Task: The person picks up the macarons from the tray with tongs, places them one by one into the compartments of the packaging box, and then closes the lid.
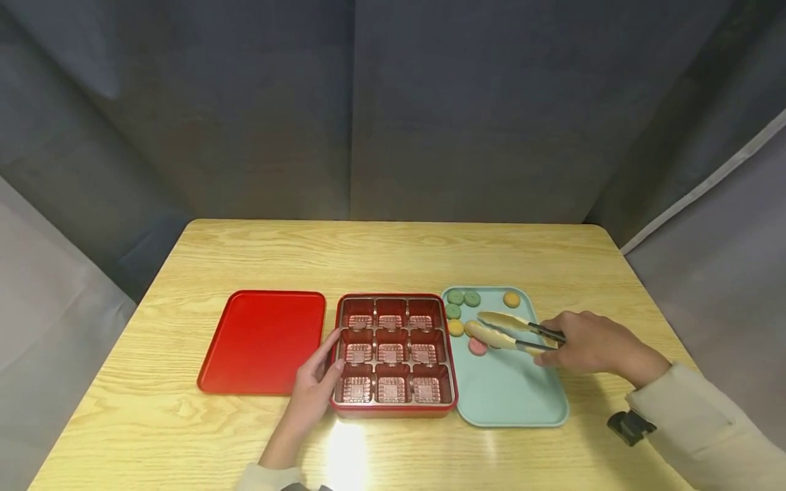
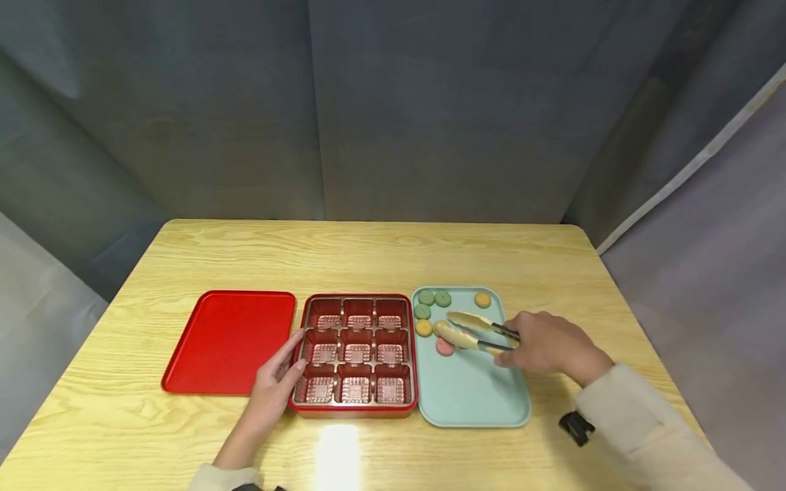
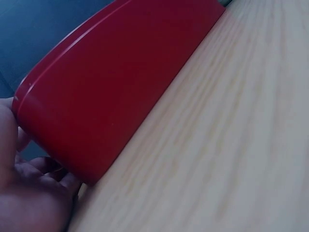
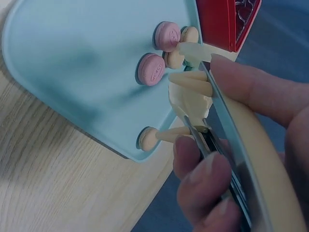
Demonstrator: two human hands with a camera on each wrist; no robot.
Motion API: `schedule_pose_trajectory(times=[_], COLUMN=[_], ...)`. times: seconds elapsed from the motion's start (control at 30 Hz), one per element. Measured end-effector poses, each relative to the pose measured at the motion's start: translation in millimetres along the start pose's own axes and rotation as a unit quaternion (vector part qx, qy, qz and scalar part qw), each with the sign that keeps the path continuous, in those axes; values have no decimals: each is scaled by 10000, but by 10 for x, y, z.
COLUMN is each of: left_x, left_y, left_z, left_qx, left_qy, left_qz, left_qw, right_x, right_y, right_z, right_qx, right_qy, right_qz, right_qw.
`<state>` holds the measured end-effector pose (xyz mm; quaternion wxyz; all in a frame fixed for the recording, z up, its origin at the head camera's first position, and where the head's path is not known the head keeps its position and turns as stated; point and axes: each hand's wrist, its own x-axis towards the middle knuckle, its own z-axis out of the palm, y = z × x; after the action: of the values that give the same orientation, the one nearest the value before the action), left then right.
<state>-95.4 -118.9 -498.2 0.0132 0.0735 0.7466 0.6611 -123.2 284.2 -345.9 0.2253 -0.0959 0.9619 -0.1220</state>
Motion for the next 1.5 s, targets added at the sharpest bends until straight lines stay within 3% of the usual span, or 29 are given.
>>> schedule_pose_trajectory(times=[0.33, 0.8, 1.23, 1.5], left_x=[-6, -10, -20, -11], left_y=[1, 35, 40, 40], left_z=[4, 6, 6, 8], left_qx=[17, 57, 139, 33], left_qy=[21, 47, 60, 80], left_qz=[39, -103, -166, -221], left_qw=[10000, 9999, 9997, 9997], right_x=[29, 133, 111, 58], right_y=[-60, -82, -78, -96], right_z=[-47, -154, -181, -304], right_qx=[165, 632, 471, 632], right_qy=[-211, -832, -801, -606], right_qz=[-55, 226, 225, 99], right_qw=[9996, 9943, 9954, 9961])
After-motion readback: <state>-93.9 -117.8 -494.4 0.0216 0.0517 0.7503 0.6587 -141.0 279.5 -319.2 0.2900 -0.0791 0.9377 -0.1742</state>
